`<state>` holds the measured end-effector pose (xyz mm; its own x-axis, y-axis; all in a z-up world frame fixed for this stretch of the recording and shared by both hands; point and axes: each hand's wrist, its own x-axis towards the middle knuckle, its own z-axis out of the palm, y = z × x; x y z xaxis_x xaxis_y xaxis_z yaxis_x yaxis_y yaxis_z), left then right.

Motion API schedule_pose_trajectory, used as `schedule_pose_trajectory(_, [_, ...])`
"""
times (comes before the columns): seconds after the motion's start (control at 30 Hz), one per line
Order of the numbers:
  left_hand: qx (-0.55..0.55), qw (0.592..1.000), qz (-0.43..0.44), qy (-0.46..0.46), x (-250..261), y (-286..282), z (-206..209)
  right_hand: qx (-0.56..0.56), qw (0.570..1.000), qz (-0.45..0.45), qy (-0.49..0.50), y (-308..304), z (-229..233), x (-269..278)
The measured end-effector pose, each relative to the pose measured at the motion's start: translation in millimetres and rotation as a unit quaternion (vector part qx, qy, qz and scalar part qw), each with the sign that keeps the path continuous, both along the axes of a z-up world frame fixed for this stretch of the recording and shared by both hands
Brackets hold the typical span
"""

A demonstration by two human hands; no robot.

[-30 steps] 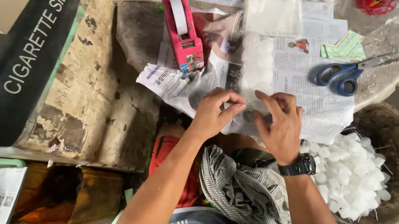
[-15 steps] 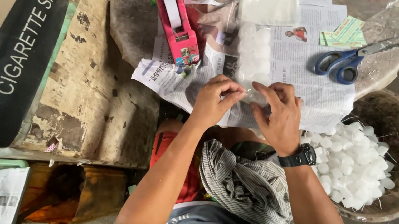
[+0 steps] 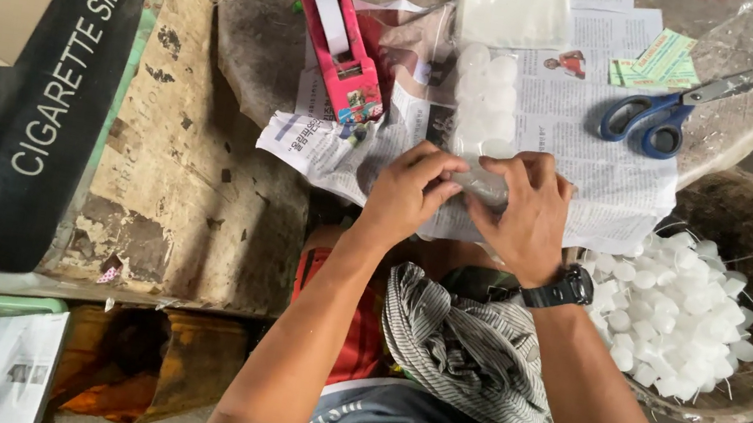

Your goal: Grouping small white candles, placing them into plastic sleeves, and trimming the excess with scissors.

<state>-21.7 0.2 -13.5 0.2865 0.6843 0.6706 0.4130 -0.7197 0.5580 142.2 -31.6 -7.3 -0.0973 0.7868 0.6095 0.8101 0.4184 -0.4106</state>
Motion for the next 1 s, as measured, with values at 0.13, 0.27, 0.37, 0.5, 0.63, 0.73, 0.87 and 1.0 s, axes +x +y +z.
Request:
schedule_pose_trajectory(0.13, [0.068,0.997,0.013,0.042,-1,0,1,-0.003,1.000,0.023,-0.010,1,-2,4])
schedule_pose_trajectory(0.27, [0.006,1.000,-0.021,-0.009,-2,0,14,0.024,0.999,-0.010,-0.027,7,-9,4])
schedule_pose_trajectory(0.37, [-0.038,0.997,-0.031,-0.054,0,3,13,0.046,0.998,-0.015,-0.025,8,-11,2])
schedule_pose_trajectory(0.5, [-0.098,0.992,0.076,-0.036,13,10,6,0.052,0.998,-0.007,-0.031,10,-13,4])
schedule_pose_trajectory(0.63, [-0.154,0.982,0.110,-0.015,19,16,8,0.039,0.998,0.025,-0.036,13,-12,12])
schedule_pose_trajectory(0.73, [-0.205,0.971,0.123,-0.006,22,19,6,0.035,0.998,0.039,-0.045,13,-13,13])
schedule_pose_trajectory(0.87, [-0.211,0.959,0.190,0.023,31,21,3,0.051,0.997,0.036,-0.039,14,-13,11])
schedule_pose_trajectory(1.0, [-0.296,0.929,0.220,0.012,33,13,28,0.066,0.996,0.017,-0.050,16,-15,10])
